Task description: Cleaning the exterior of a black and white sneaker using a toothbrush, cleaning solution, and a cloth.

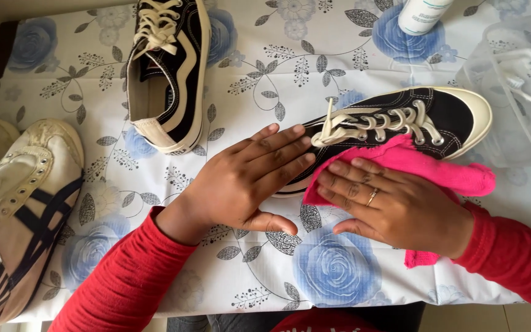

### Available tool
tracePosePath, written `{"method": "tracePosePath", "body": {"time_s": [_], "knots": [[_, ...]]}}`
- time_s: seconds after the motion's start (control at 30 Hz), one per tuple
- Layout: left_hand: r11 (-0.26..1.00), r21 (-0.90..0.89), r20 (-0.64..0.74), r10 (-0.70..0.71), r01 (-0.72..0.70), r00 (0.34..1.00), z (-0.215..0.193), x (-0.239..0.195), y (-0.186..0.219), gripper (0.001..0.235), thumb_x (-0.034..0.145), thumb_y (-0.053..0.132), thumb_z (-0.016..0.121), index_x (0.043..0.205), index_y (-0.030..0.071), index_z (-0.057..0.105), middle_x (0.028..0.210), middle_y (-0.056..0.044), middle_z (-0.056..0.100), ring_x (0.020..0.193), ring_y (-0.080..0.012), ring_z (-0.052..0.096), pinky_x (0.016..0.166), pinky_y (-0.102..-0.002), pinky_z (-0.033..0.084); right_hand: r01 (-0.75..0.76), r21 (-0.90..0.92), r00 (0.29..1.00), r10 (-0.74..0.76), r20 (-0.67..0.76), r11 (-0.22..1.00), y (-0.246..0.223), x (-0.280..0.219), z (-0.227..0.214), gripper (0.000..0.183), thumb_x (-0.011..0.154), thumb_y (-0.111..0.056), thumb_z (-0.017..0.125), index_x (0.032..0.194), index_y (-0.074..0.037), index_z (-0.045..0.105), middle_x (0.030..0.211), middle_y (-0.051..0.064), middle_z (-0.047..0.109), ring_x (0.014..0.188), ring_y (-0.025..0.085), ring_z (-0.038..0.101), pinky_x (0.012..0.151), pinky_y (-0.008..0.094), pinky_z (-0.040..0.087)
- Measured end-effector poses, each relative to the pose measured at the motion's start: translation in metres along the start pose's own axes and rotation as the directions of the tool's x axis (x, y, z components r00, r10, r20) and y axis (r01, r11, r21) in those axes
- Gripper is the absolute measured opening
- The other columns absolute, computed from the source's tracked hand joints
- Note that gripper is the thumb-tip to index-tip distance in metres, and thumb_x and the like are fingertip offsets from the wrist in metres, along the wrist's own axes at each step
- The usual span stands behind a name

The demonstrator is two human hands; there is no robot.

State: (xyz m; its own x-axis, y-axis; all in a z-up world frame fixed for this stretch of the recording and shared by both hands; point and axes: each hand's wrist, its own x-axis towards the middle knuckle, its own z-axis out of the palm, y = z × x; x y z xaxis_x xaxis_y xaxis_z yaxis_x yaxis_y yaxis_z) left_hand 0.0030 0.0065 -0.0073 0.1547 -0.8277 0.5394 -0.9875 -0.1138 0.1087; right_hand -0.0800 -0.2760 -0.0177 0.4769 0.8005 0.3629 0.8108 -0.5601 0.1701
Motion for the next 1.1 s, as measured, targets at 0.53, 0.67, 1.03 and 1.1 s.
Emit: {"method": "tracePosePath", "body": {"time_s": [0.53,0.67,1.03,1.1], "knots": [[0.975,-0.201,0.071,-0.085,0.098,0.994,-0.015,-0.002,-0.009,0.086,0.100,0.065,0.037,0.147,-0.006,0.048,0.153,-0.027,0.051,0.150,-0.0434,0.043,0.121,-0.054,0.047,0.066,-0.048,0.996,-0.069,-0.058,0.997,-0.016,0.035,0.008,0.052,0.105,-0.039,0.062,0.147,-0.009,0.057,0.151,0.000,0.057,0.136,0.014,0.055,0.116,0.034,0.041],[0.854,-0.505,0.030,-0.125,0.123,0.992,-0.013,-0.007,-0.017,0.083,0.104,0.063,0.032,0.148,-0.007,0.044,0.156,-0.031,0.045,0.152,-0.0488,0.044,0.132,-0.059,0.037,0.069,-0.154,0.994,-0.080,-0.069,0.986,-0.017,0.036,0.007,0.058,0.100,-0.043,0.069,0.144,-0.008,0.060,0.144,0.005,0.064,0.128,0.017,0.063,0.111,0.035,0.047],[0.824,-0.552,0.051,-0.118,0.126,0.992,-0.019,-0.006,-0.014,0.091,0.100,0.063,0.034,0.144,-0.016,0.046,0.156,-0.036,0.038,0.155,-0.0464,0.026,0.134,-0.058,0.024,-0.039,-0.252,0.996,0.018,-0.086,0.967,-0.050,0.080,0.024,0.022,0.103,-0.037,0.065,0.105,-0.018,0.076,0.123,0.005,0.071,0.118,0.017,0.065,0.116,0.033,0.045],[0.833,-0.541,0.034,-0.117,0.116,0.993,-0.014,-0.007,-0.014,0.089,0.099,0.061,0.036,0.142,-0.016,0.046,0.153,-0.038,0.043,0.154,-0.0455,0.027,0.133,-0.057,0.024,-0.023,-0.212,0.995,0.002,-0.100,0.977,-0.046,0.075,0.019,0.028,0.103,-0.040,0.064,0.114,-0.017,0.077,0.126,0.004,0.071,0.120,0.016,0.064,0.116,0.033,0.044]]}}
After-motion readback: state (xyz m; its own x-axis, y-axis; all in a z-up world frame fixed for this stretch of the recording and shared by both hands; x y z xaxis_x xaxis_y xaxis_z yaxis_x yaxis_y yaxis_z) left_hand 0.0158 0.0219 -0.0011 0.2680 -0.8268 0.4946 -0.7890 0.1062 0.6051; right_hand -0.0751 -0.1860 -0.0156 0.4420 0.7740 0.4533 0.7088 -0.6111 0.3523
